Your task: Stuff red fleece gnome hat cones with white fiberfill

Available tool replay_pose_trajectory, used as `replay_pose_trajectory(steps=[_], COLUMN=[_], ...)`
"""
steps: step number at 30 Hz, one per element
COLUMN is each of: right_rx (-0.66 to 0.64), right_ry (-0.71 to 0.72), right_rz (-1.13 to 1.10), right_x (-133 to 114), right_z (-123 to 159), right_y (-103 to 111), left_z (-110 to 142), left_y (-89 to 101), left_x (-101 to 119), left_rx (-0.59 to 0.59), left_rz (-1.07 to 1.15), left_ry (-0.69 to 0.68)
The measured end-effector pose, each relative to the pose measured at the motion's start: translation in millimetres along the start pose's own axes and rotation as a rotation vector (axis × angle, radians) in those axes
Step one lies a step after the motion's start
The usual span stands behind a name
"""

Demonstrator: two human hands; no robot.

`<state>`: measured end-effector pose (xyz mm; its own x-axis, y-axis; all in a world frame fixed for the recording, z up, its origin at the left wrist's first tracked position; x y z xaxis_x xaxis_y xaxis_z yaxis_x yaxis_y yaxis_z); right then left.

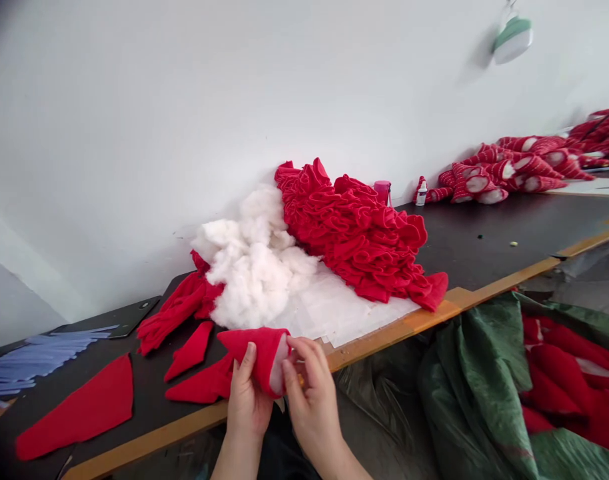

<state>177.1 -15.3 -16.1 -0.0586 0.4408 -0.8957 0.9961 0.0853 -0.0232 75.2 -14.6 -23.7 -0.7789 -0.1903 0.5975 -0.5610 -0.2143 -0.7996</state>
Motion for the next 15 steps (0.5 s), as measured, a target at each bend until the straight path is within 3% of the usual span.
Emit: replay_pose_trajectory(steps=[3,6,11,15], right_rx=[-0.144,-0.121,-0.126,-0.183], right_ry=[-0.069,-0.213,-0.187,-0.208], right_rz=[-0.2,-0.412,-0.231,-0.28], right_x=[1.6,9.0,8.5,10.2], right_z=[-0.8,0.6,9.7,10.1], right_y=[-12.1,-14.0,-11.9,-17.0], left_z=[4.7,6.8,5.0,7.8], left_y=[-1.5,0.4,0.6,-2.9], left_x=[-0.1,1.5,3.6,-4.9], left_rx=[-0.08,-0.064,-0.048,-0.1], left_rz=[-0.106,-0.173,-0.183,-0.133], left_ry=[-0.111,-0.141,-0.163,-0.12])
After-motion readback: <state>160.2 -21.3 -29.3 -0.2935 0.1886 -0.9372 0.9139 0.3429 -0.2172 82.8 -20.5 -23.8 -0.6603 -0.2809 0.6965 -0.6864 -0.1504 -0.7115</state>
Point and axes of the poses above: each hand's wrist, its own z-axis away from the middle knuckle, its own y-axis out of the back of the hand, x = y × z, the point moved 4 cm from there along -z, towards the middle knuckle, and after that the axes turned 11 degrees about -x, right-handed, at the moved point
